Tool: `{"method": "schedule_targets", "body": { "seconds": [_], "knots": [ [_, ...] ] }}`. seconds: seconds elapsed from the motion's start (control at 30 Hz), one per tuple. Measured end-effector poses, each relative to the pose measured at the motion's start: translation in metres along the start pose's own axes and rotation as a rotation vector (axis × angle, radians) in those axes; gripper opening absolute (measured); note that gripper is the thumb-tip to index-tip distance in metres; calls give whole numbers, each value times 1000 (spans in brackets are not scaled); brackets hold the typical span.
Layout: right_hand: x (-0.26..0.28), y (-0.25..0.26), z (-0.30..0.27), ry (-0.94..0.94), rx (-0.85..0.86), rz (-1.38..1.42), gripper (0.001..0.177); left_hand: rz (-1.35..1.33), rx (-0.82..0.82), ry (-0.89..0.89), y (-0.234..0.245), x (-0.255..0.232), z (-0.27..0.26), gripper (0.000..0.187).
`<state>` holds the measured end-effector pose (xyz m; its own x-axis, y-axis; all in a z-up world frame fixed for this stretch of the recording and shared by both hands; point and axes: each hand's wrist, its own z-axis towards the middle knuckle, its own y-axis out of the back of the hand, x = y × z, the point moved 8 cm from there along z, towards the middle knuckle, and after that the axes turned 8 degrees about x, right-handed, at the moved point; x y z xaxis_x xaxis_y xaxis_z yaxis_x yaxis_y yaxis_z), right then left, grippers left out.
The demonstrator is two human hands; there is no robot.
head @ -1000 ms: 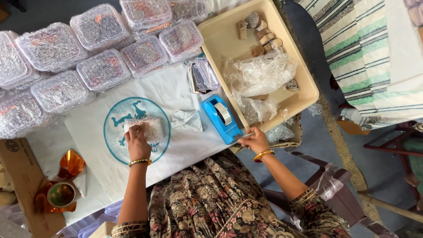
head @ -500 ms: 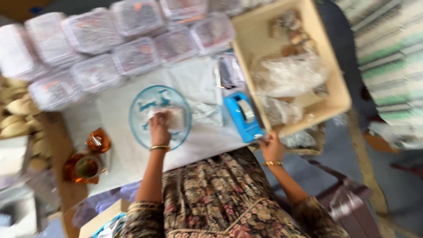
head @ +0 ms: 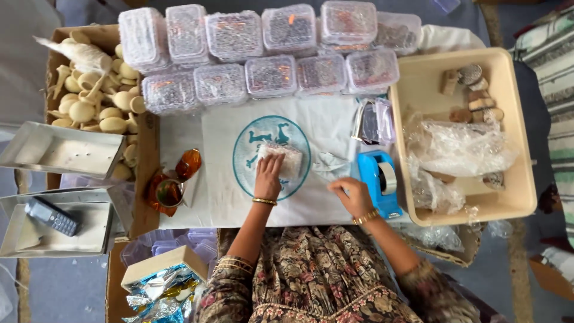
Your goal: The person wraps a small plastic container with bubble wrap and secures it with tape. They then pick up a small decorative item and wipe it with a white cloth. The person handles various items on a table, including plastic containers and wooden objects.
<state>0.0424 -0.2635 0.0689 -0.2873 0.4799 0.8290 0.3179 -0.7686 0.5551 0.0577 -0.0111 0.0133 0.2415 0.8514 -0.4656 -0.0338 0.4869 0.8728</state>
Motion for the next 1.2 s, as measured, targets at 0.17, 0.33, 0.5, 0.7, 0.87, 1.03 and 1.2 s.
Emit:
{"method": "schedule_targets", "body": {
  "seconds": [0.17,0.33,0.5,0.7,0.87,1.03,1.2],
  "knots": [
    [-18,-41,89,-78,147,175,12,49,10,38,-11,-2,-4,53],
    [-68,-95,121,-276,242,385,16,41,46,43,-8,-7,-4,45],
    [-83,-128,117,-638,108,681,34,-103,-16,78,-4,-3,-8,47],
    [-89,-134,121,-640,49,498,30,-314,-37,234,-6,12,-9,55],
    [-70,-122,128,-650,31,184,26,-283,-40,183,2,6,-7,52],
    [-76,-124,128,-589,-43,60,22,-206,-55,63,11,-1,-5,51],
    [-58,-119,127,-557,-66,-5,22,-130,-12,27,2,1,-5,52]
  ]
}}
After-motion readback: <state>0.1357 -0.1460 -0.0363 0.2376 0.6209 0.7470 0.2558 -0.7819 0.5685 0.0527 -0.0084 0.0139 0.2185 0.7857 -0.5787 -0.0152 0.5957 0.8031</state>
